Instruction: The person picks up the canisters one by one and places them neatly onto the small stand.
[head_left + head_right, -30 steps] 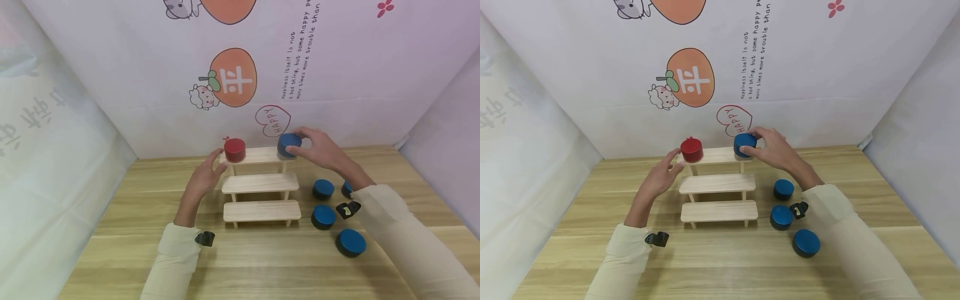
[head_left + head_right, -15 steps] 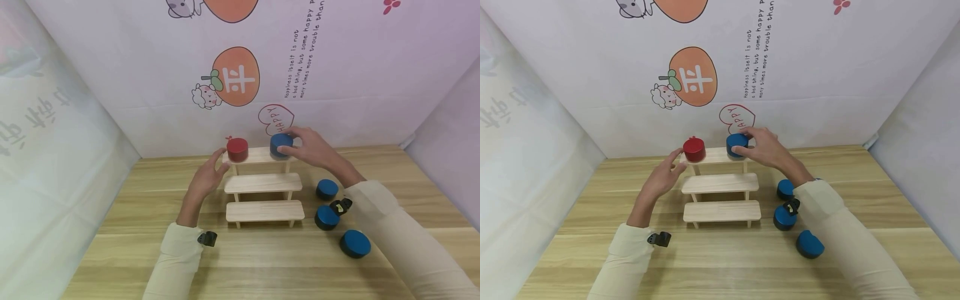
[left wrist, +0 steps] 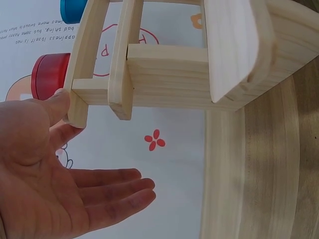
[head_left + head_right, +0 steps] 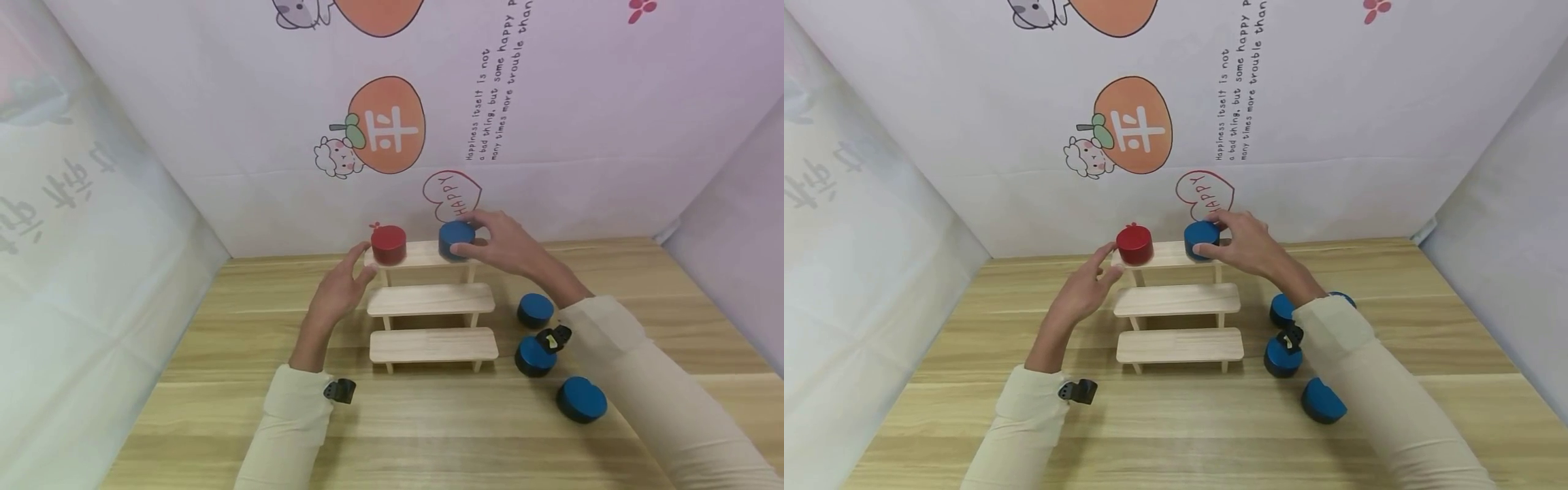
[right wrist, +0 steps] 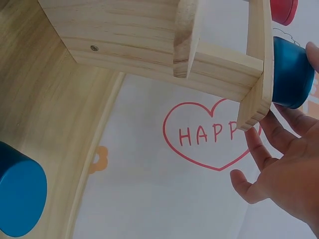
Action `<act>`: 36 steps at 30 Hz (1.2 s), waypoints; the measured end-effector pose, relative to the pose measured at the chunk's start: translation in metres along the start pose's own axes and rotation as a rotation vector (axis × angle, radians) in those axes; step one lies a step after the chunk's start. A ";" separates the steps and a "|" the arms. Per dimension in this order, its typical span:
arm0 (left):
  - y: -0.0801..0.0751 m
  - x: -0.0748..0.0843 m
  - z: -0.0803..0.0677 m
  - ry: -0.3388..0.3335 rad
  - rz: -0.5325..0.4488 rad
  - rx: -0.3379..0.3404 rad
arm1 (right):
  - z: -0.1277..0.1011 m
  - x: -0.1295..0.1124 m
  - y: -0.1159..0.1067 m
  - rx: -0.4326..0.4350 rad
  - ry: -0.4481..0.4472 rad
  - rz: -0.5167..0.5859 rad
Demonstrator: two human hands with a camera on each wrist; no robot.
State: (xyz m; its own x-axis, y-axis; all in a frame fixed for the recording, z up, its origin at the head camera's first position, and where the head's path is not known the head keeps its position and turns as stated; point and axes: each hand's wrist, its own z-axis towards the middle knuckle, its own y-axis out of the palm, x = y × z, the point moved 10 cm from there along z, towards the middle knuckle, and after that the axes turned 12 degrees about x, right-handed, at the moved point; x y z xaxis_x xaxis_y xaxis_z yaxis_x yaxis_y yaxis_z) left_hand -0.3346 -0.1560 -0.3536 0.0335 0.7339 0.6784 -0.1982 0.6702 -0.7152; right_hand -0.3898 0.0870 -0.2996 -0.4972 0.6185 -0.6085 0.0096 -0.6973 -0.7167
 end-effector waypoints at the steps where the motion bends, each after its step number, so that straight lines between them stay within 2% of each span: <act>1: 0.000 0.000 0.000 -0.003 -0.002 0.001 | 0.000 0.001 0.000 0.002 0.002 0.004; 8: -0.002 0.003 -0.002 0.015 -0.005 0.023 | -0.004 0.000 -0.001 -0.010 -0.018 0.026; 14: -0.003 0.006 -0.002 0.048 -0.016 0.045 | -0.012 0.006 -0.009 0.056 -0.041 0.022; 23: -0.003 0.010 -0.002 0.068 -0.043 0.069 | -0.032 0.022 -0.015 0.080 0.058 0.036; 28: -0.003 0.010 -0.004 0.045 -0.049 0.061 | -0.044 0.030 -0.020 0.086 0.058 0.019; 36: -0.005 0.019 -0.007 0.058 -0.058 0.059 | -0.060 0.040 -0.027 0.102 0.064 -0.004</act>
State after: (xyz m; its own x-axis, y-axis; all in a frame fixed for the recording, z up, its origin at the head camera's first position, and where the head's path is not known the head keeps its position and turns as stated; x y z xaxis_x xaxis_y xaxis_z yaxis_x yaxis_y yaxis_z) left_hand -0.3262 -0.1444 -0.3384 0.1033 0.7006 0.7061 -0.2513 0.7052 -0.6630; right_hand -0.3575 0.1523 -0.3246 -0.4403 0.6412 -0.6286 -0.0820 -0.7258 -0.6829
